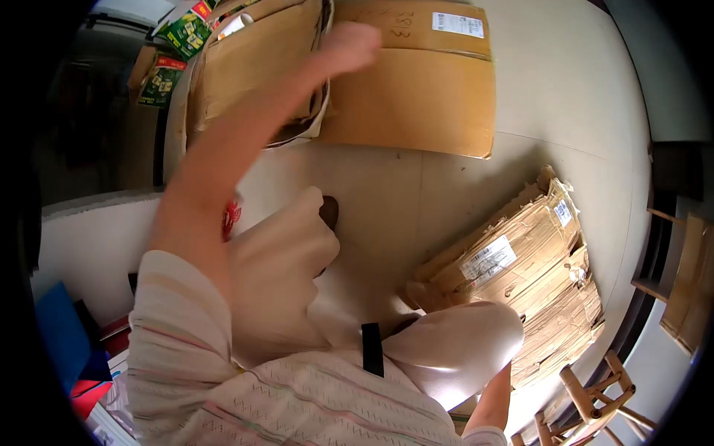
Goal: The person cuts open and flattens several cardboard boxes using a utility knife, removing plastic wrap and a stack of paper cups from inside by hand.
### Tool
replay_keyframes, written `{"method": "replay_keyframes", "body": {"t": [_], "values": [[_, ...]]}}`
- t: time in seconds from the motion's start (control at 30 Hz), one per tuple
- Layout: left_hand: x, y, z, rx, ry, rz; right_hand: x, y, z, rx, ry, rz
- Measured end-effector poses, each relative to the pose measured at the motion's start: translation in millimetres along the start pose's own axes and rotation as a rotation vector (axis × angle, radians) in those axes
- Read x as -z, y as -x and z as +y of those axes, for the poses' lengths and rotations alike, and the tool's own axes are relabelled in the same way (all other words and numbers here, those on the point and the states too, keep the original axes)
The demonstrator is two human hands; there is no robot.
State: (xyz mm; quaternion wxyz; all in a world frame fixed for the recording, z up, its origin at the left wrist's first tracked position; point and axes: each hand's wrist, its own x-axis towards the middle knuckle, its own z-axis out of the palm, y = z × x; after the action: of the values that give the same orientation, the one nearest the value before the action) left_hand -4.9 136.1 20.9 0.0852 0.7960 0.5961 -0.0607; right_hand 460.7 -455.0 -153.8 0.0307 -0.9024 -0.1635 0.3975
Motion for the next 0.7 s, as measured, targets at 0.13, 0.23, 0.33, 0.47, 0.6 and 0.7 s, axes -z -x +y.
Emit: {"method": "replay_keyframes", "body": {"t": [0.13,0.23,0.33,0.47,0.6,0.7], "values": [[-33.2,54.0,-128.0,0.052,-0.329,-0.226,1.9,17.2,-8.8,-0.036,0.031,-0.112],[-72.9,90.6,-150.8,0.116,-0.391,-0.178,12.6,26.9,-15.0,-0.063,0.041,-0.165],[-101.5,101.3,-164.9,0.035,-0.352,-0.017,32.2,30.3,-21.5,-0.076,0.041,-0.183],[-106.0,106.6,-167.9,-0.053,-0.359,0.076,72.7,25.5,-32.9,-0.064,-0.071,-0.066],[-65.7,87.7,-171.0,0.072,-0.206,0.094,114.3,13.5,-70.1,0.066,-0.425,0.056],[-13.0,78.3,-172.2,0.170,-0.133,0.353,133.6,9.3,-135.2,0.243,-0.508,0.246]]}}
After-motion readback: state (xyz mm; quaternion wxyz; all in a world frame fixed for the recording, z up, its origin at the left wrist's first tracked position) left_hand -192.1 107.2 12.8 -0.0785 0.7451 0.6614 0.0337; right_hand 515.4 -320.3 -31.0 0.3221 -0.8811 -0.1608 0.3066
